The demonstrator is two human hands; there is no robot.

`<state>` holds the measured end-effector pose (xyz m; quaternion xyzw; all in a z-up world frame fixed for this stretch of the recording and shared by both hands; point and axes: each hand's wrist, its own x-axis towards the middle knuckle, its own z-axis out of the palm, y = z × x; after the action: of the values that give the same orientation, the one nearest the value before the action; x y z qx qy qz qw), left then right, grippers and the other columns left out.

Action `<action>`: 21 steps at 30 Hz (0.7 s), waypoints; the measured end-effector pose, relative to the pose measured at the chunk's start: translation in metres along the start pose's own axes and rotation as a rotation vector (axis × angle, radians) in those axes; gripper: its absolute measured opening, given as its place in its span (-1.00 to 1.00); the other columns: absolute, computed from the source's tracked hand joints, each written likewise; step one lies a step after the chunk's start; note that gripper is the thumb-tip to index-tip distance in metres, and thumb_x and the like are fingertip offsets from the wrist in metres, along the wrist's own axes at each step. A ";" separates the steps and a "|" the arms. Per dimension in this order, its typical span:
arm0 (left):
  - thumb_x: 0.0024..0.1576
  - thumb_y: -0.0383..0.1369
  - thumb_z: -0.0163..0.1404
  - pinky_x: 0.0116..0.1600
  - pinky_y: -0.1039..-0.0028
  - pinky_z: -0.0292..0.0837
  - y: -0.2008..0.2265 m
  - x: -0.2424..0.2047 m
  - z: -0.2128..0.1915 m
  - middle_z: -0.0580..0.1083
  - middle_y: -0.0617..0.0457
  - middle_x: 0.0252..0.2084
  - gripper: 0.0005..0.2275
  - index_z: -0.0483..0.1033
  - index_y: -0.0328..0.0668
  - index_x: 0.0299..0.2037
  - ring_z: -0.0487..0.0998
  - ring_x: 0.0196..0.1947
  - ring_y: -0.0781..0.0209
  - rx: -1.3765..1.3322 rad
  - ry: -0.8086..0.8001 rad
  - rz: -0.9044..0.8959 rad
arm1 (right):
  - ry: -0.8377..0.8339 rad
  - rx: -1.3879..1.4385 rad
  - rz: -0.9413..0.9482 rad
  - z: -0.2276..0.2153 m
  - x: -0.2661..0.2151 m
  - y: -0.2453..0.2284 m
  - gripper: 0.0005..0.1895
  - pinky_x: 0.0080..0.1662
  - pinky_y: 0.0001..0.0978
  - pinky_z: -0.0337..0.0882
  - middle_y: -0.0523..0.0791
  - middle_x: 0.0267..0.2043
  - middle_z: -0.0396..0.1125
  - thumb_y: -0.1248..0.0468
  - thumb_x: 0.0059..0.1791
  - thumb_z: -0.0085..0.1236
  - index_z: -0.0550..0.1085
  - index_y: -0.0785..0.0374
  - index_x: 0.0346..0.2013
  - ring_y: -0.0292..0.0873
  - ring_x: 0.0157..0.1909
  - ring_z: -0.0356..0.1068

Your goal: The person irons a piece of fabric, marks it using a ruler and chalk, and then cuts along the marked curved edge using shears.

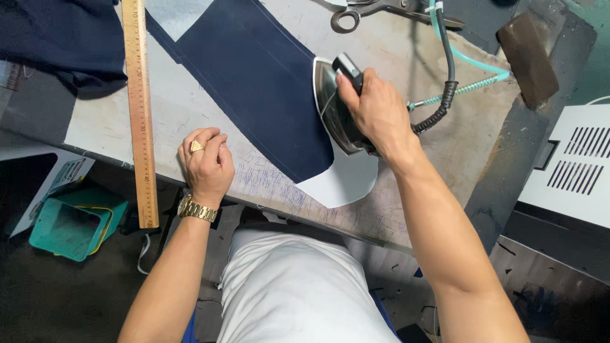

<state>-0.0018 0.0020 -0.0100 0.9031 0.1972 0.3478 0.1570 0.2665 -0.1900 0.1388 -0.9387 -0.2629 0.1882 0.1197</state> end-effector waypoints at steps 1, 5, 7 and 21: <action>0.14 -0.53 0.05 0.06 0.27 0.33 0.002 0.002 -0.001 0.54 0.08 -0.13 -0.91 0.59 -0.10 -0.26 0.54 -0.01 0.03 -0.001 -0.001 0.000 | 0.000 0.000 0.001 -0.003 -0.009 0.003 -0.28 -0.19 0.33 0.41 0.33 -0.38 0.38 -0.31 0.17 -0.21 0.38 0.36 -0.22 0.50 -0.17 0.45; 0.14 -0.53 0.05 0.05 0.27 0.32 0.003 0.005 -0.003 0.53 0.08 -0.13 -0.90 0.58 -0.11 -0.26 0.54 -0.01 0.02 0.000 -0.013 -0.003 | -0.170 -0.068 -0.026 -0.007 -0.047 0.016 -0.31 -0.16 0.28 0.42 0.33 -0.39 0.40 -0.29 0.16 -0.21 0.37 0.36 -0.24 0.46 -0.20 0.47; 0.14 -0.54 0.05 0.05 0.27 0.33 0.004 0.004 -0.004 0.53 0.08 -0.13 -0.90 0.59 -0.11 -0.26 0.54 -0.01 0.02 0.004 -0.015 -0.012 | -0.212 -0.099 -0.007 -0.004 -0.065 0.026 -0.30 -0.14 0.27 0.42 0.33 -0.40 0.40 -0.31 0.14 -0.22 0.36 0.35 -0.24 0.46 -0.20 0.47; 0.14 -0.55 0.07 0.06 0.28 0.32 0.005 0.005 -0.004 0.53 0.07 -0.14 -0.91 0.59 -0.12 -0.28 0.54 0.00 0.03 -0.008 -0.007 -0.012 | -0.336 -0.097 -0.002 -0.001 -0.127 0.084 -0.43 -0.23 -0.04 0.55 0.14 -0.46 0.49 -0.29 0.04 0.01 0.44 0.19 -0.34 0.18 -0.33 0.57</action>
<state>0.0001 0.0002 -0.0019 0.9024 0.2007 0.3445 0.1636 0.2036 -0.3285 0.1493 -0.8985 -0.2888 0.3292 0.0289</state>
